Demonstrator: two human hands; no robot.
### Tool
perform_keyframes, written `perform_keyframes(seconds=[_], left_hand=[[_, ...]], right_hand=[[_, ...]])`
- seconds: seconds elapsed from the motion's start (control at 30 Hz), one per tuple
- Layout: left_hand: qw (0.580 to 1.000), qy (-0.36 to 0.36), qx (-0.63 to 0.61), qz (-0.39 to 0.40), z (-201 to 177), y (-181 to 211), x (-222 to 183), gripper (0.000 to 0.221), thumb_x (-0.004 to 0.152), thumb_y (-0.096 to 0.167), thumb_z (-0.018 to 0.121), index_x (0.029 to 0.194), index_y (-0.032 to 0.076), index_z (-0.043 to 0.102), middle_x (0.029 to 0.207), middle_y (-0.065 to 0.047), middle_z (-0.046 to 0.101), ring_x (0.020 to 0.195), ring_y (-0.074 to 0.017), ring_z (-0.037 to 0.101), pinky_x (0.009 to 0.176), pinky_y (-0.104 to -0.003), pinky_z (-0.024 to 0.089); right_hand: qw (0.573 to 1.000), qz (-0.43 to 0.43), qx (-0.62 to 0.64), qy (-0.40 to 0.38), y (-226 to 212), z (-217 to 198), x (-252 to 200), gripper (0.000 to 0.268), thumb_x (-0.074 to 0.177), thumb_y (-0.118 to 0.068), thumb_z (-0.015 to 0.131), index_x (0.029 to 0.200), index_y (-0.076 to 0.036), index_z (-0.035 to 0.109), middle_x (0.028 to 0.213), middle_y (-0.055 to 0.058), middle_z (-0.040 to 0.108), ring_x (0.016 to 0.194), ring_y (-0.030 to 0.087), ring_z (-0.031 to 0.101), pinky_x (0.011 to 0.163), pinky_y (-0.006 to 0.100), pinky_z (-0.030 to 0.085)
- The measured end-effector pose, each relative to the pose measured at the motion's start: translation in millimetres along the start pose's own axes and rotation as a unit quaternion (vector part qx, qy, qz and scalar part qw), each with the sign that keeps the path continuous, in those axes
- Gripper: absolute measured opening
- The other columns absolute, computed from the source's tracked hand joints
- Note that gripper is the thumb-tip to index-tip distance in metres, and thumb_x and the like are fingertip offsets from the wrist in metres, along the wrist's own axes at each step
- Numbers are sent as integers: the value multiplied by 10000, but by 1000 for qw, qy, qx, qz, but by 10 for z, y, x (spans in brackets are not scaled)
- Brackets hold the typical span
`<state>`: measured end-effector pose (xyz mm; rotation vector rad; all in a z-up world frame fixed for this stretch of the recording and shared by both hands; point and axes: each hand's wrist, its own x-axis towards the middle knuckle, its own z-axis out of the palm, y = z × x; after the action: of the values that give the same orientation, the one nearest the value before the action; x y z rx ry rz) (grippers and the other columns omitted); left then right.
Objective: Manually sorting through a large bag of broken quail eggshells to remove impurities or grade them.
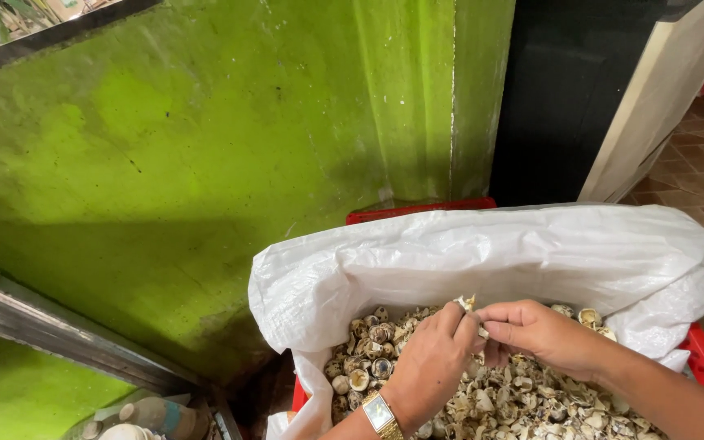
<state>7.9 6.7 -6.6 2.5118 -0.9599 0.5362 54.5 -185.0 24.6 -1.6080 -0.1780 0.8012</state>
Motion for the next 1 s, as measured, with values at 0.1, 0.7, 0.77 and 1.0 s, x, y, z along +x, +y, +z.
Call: perform_keyframes(seconds=[0.1, 0.7, 0.77, 1.0], left_hand=[[1000, -18, 9, 1, 29, 11, -15, 144, 912, -71, 552, 1034, -14, 502, 932, -141, 485, 691, -273, 494, 633, -407, 483], [824, 13, -421, -379, 21, 25, 64, 277, 1067, 73, 544, 793, 116, 554, 679, 10, 541, 612, -97, 482, 551, -205, 409], [752, 3, -483, -449, -84, 30, 97, 200, 1064, 136, 593, 875, 103, 649, 631, 6, 554, 535, -84, 467, 488, -207, 374], [614, -26, -631, -474, -61, -61, 33, 264, 1073, 181, 583, 836, 108, 670, 720, -2, 628, 637, -83, 527, 662, -222, 446]], right_hand=[[1000, -20, -15, 0, 74, -21, 32, 266, 916, -127, 599, 1016, 59, 761, 722, 193, 738, 649, 264, 681, 669, 357, 580], [946, -125, -256, 154, 203, 149, 64, 184, 932, -216, 568, 969, -157, 738, 728, -24, 614, 670, 112, 614, 669, 244, 572], [928, -136, -300, 176, 157, 202, 24, 330, 912, -261, 574, 1176, -225, 768, 768, -49, 634, 692, 102, 607, 675, 239, 489], [847, -309, -411, 134, 406, 202, 151, 513, 846, -225, 695, 1326, -115, 554, 866, -31, 635, 584, 63, 595, 576, 178, 600]])
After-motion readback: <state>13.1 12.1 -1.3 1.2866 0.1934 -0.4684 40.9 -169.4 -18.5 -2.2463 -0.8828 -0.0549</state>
